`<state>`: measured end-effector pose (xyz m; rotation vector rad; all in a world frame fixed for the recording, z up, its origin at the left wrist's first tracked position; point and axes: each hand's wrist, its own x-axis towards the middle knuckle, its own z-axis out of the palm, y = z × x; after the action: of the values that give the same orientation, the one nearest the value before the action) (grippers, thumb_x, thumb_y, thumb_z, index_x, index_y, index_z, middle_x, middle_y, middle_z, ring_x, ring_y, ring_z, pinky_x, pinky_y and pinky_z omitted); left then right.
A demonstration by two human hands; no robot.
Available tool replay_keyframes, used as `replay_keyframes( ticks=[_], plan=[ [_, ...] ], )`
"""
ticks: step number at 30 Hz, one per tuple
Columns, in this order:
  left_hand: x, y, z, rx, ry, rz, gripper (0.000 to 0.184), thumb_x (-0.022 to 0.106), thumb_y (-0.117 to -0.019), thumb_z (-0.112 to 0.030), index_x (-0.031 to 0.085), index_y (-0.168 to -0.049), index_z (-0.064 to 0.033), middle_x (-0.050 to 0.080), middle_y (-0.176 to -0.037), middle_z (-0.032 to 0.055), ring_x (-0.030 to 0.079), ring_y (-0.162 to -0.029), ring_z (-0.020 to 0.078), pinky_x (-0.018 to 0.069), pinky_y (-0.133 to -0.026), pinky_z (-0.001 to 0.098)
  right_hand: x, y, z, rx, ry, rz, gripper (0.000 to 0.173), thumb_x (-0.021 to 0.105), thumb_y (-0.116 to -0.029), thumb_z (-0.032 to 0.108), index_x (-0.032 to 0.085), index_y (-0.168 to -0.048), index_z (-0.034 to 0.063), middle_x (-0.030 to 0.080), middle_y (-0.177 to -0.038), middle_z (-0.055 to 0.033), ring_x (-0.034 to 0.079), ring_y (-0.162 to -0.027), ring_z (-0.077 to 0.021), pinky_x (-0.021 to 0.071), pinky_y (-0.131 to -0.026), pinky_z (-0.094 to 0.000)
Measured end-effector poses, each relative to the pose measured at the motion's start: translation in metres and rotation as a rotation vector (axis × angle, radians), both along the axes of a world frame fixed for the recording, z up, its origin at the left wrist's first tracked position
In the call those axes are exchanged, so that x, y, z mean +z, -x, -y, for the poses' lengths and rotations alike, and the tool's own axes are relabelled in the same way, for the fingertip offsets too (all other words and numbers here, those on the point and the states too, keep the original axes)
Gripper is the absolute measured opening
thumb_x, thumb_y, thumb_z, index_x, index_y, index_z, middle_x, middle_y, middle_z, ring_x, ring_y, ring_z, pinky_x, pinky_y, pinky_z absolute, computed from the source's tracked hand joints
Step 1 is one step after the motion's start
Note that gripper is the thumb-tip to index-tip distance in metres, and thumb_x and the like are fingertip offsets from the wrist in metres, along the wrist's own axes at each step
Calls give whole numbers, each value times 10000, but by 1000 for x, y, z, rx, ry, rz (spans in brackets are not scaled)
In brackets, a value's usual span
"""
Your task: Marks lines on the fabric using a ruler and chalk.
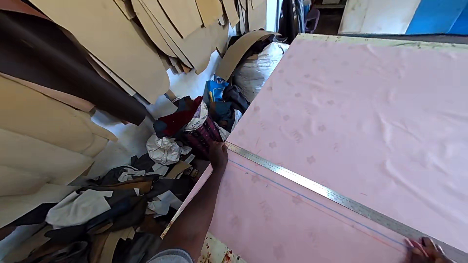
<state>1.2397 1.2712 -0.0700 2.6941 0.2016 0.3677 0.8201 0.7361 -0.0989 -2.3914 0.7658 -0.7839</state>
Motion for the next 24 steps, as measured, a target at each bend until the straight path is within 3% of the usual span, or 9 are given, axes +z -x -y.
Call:
replay_keyframes(
  ticks=[6,10,17,21,24],
  plan=[
    [-3,-1,-3,9,2,32,250,593,-1029,-254,748,-1131,-87,665,-1176,153,633,-1150,303,520,-1010,489,-8,-1,2,-4,5,4,363,493,-1077,175,550,-1274,-124,578,-1418,-258,531,-1385,-285,430,-1144,-349],
    [-4,0,-3,-7,-12,56,248,596,-1027,-244,752,-1131,-83,674,-1153,153,642,-1129,304,524,-1003,482,-6,0,0,12,-11,15,357,469,-1085,184,545,-1225,-136,572,-1405,-292,525,-1382,-323,419,-1148,-368],
    [0,2,-1,-7,-29,37,272,564,-1031,-255,721,-1194,-105,664,-1207,163,589,-1212,360,486,-1024,542,-8,1,1,14,-10,11,410,468,-1084,191,516,-1297,-155,557,-1396,-328,522,-1368,-377,419,-1145,-409],
    [0,0,0,-13,-31,35,252,572,-1028,-236,737,-1175,-113,677,-1180,150,602,-1186,341,482,-1017,530,-3,1,-2,-24,-10,-43,439,439,-1088,251,527,-1333,-102,538,-1444,-286,472,-1414,-391,378,-1176,-467],
    [6,3,-6,-81,-56,12,306,545,-1039,-261,726,-1208,-82,664,-1240,202,595,-1227,381,449,-1085,558,8,-4,-12,-28,-22,-61,442,443,-1086,265,514,-1368,-68,542,-1464,-243,506,-1397,-333,415,-1159,-456]
  ],
)
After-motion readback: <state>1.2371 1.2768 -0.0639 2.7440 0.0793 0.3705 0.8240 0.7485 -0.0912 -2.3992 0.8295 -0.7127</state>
